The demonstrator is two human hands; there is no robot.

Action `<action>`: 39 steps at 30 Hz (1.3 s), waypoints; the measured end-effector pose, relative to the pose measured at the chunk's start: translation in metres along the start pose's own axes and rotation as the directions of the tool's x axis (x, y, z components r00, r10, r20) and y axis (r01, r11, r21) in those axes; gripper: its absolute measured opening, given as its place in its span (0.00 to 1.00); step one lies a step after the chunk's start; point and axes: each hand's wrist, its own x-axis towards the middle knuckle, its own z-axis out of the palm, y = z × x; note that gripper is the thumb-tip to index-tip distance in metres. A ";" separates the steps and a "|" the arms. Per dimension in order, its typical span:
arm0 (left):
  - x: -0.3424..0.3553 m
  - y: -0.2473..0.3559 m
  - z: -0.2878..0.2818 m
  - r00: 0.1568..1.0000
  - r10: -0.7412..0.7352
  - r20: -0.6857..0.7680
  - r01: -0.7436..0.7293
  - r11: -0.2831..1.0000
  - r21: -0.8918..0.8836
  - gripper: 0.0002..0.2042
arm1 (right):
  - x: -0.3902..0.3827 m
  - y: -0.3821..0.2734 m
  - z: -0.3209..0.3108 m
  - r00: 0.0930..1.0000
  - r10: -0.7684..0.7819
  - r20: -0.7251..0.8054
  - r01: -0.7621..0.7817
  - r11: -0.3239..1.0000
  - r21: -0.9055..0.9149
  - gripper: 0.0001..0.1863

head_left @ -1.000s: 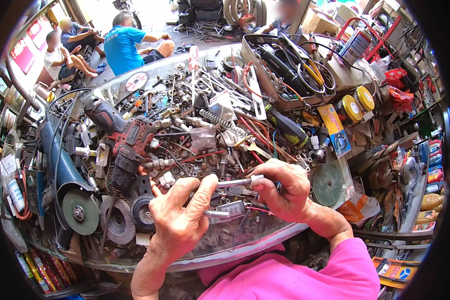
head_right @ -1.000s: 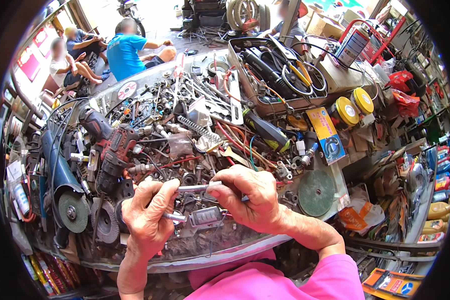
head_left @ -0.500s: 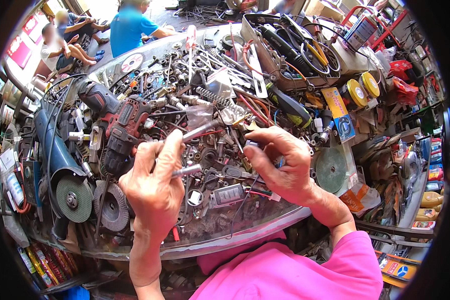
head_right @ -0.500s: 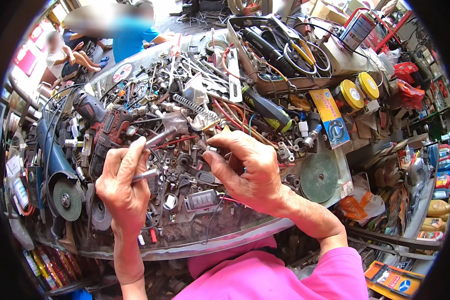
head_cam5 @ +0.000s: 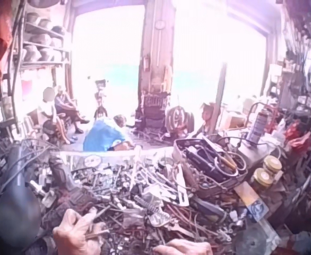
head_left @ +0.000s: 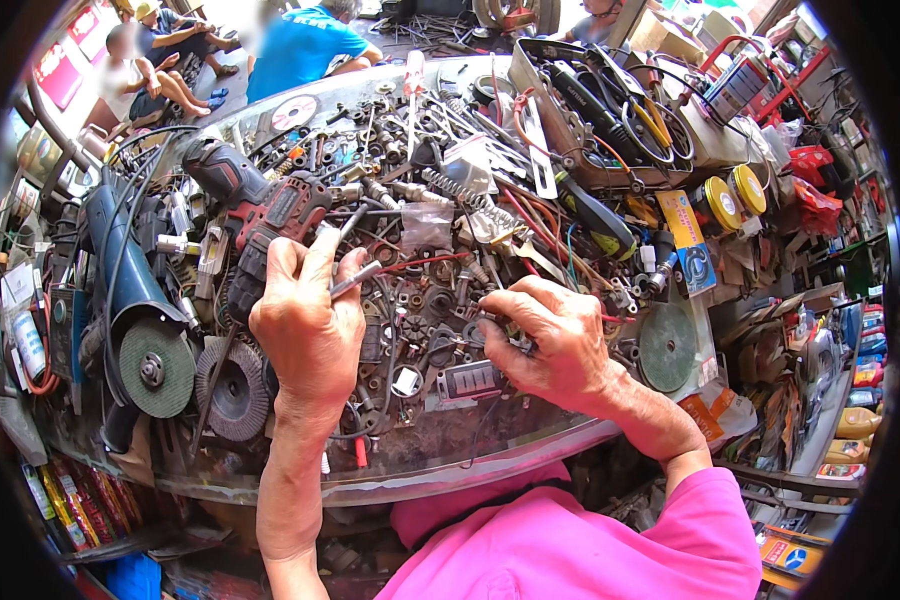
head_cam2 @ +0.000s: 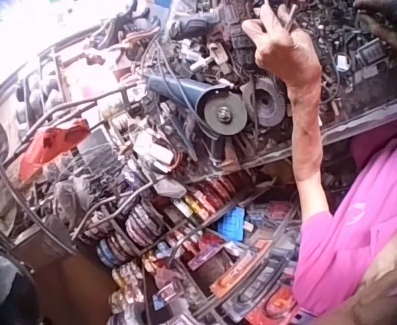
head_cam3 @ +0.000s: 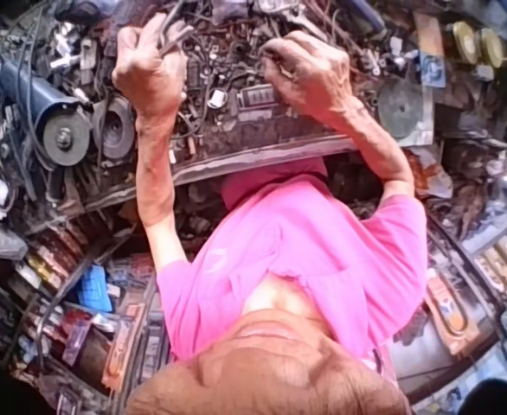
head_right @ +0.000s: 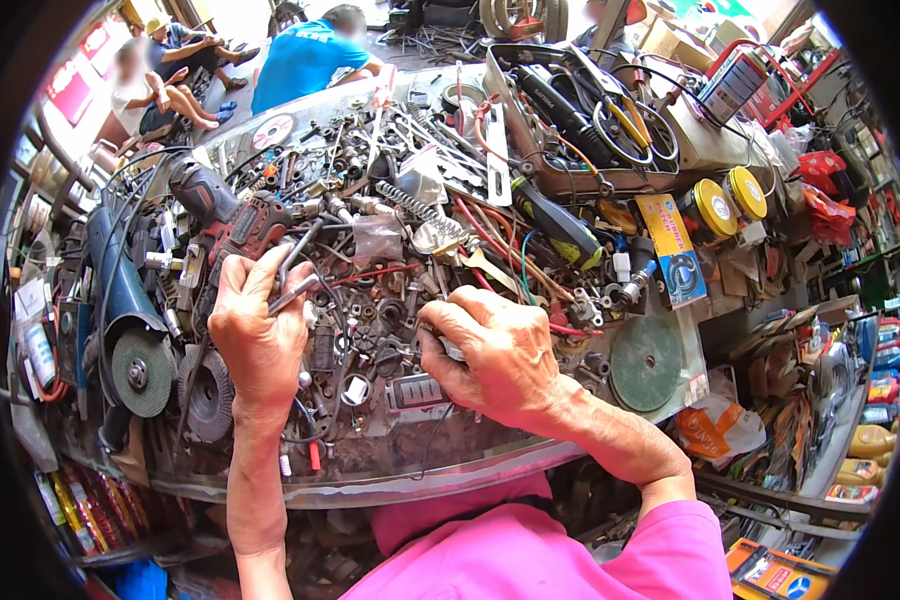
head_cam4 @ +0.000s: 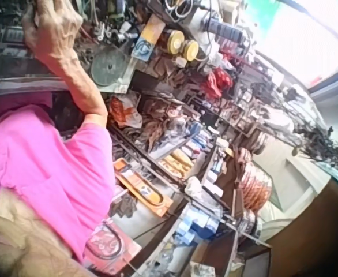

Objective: The person manipulates small electronic components and wires on a cluttered workbench, using a screwdriver to adjust a cylindrical device. They handle various wires and parts, occasionally picking up and inspecting items before placing them back on the table.

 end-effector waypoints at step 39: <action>-0.007 0.057 -0.012 0.723 -0.290 0.627 0.686 0.195 -0.701 0.09 | 0.004 -0.004 -0.016 0.960 -0.160 -0.231 0.199 0.967 0.157 0.20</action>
